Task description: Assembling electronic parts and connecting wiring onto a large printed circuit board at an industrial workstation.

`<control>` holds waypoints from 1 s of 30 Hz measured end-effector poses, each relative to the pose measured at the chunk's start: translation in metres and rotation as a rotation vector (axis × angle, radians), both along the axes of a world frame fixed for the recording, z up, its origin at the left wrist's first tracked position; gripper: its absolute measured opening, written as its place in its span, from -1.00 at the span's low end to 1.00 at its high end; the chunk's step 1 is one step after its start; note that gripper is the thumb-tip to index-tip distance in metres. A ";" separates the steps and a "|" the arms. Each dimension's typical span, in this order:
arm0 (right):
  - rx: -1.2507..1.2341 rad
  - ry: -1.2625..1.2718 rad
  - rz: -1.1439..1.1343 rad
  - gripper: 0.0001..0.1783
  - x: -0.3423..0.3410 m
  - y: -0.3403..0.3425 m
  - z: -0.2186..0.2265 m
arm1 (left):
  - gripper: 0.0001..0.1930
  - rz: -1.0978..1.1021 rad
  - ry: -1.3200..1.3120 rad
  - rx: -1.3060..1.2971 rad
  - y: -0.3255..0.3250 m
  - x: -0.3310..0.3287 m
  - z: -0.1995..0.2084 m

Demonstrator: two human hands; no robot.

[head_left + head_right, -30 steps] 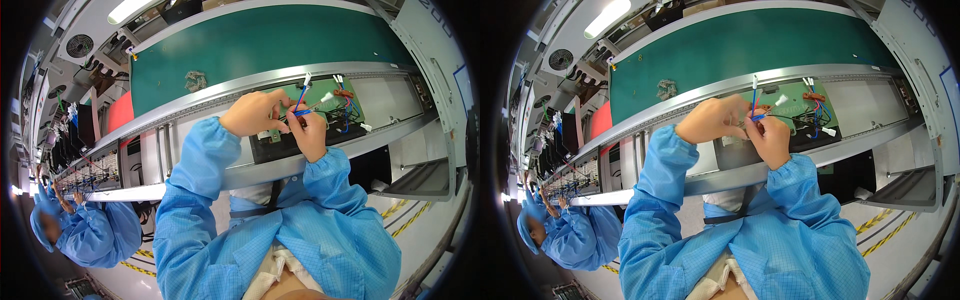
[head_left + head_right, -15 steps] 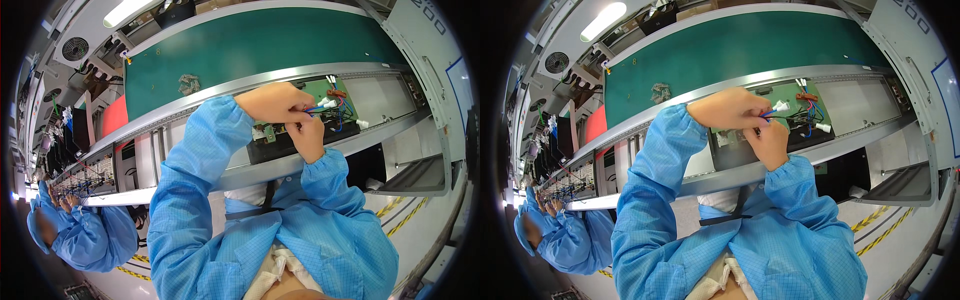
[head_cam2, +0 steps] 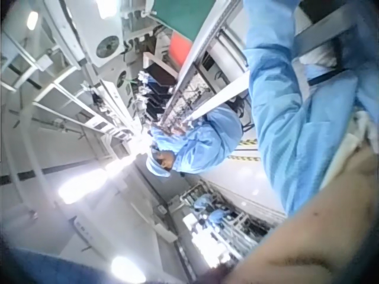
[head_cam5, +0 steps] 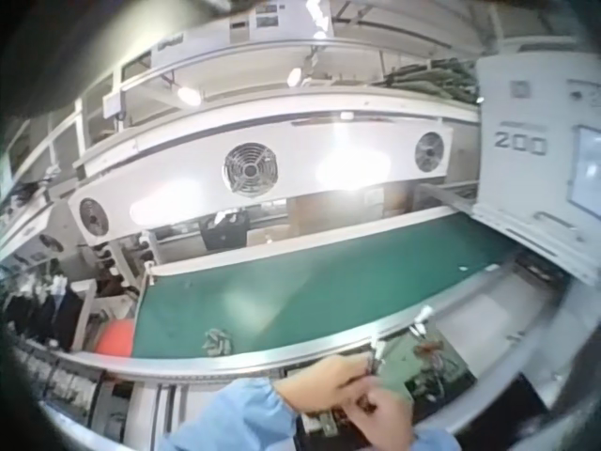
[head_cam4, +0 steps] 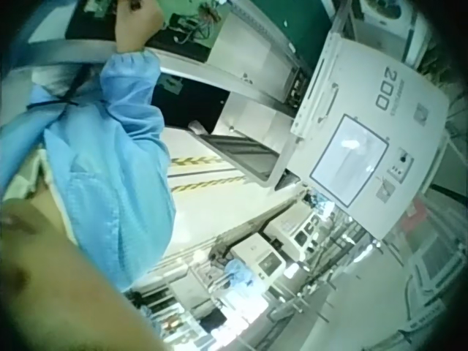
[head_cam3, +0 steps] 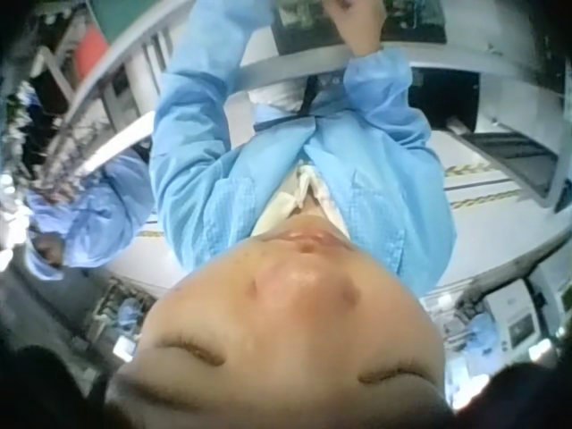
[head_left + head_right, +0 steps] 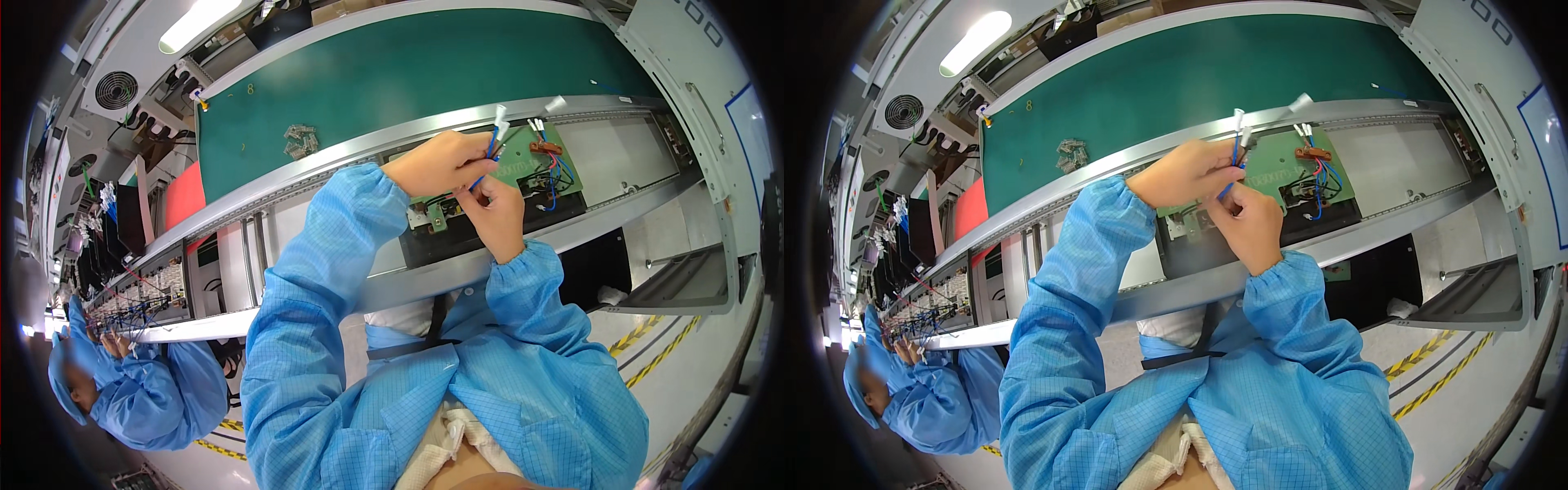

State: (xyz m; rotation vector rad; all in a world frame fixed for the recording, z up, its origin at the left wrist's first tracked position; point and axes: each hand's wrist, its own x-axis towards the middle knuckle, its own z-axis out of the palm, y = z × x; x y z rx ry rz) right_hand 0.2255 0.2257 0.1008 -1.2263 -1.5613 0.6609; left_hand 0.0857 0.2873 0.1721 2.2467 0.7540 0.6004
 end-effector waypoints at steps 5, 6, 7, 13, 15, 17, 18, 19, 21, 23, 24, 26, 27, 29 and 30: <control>0.049 -0.213 -0.012 -0.86 0.002 -0.002 0.011 | -0.83 0.035 -0.081 -0.247 0.001 -0.009 -0.002; 0.236 -0.368 -0.051 -0.89 0.002 -0.001 0.012 | -0.83 0.033 -0.080 -0.248 0.001 -0.009 0.002; 0.235 -0.367 -0.053 -0.89 0.001 -0.002 0.012 | -0.83 0.040 -0.069 -0.256 0.002 -0.009 0.006; 0.264 -0.413 -0.105 -0.93 0.007 0.003 0.013 | -0.81 0.040 0.006 -0.263 0.024 -0.004 0.005; 0.190 -0.554 -0.083 -0.89 0.011 0.006 0.015 | -0.80 0.068 0.029 -0.254 0.032 -0.003 0.003; 0.173 -0.611 -0.083 -0.87 0.012 0.011 0.015 | -0.79 0.056 0.035 -0.414 0.043 -0.004 -0.001; 0.156 -0.665 -0.078 -0.83 0.011 0.012 0.016 | -0.79 0.056 0.032 -0.409 0.048 -0.005 -0.008; 0.161 -0.667 -0.079 -0.83 0.010 0.013 0.015 | -0.78 0.057 0.076 -0.338 0.053 -0.005 -0.017; 0.136 -0.823 -0.063 -0.72 0.009 0.014 0.013 | -0.78 0.050 0.116 -0.264 0.059 -0.001 -0.025; 0.057 -0.880 -0.028 -0.69 0.007 0.017 0.020 | -0.79 0.062 0.264 -0.279 0.066 0.000 -0.031; -0.025 -0.932 0.011 -0.66 0.006 0.018 0.024 | -0.79 0.064 0.260 -0.274 0.067 0.001 -0.035; -0.035 -0.970 0.024 -0.66 0.007 0.018 0.025 | -0.80 0.056 0.338 -0.222 0.066 0.003 -0.039; -0.050 -1.004 0.037 -0.65 0.008 0.018 0.024 | -0.80 0.054 0.337 -0.220 0.066 0.006 -0.038; -0.048 -1.002 0.048 -0.66 0.012 0.018 0.024 | -0.75 0.093 0.464 -0.296 0.066 0.010 -0.037; -0.046 -0.997 0.061 -0.66 0.013 0.018 0.024 | -0.75 0.094 0.462 -0.294 0.065 0.011 -0.038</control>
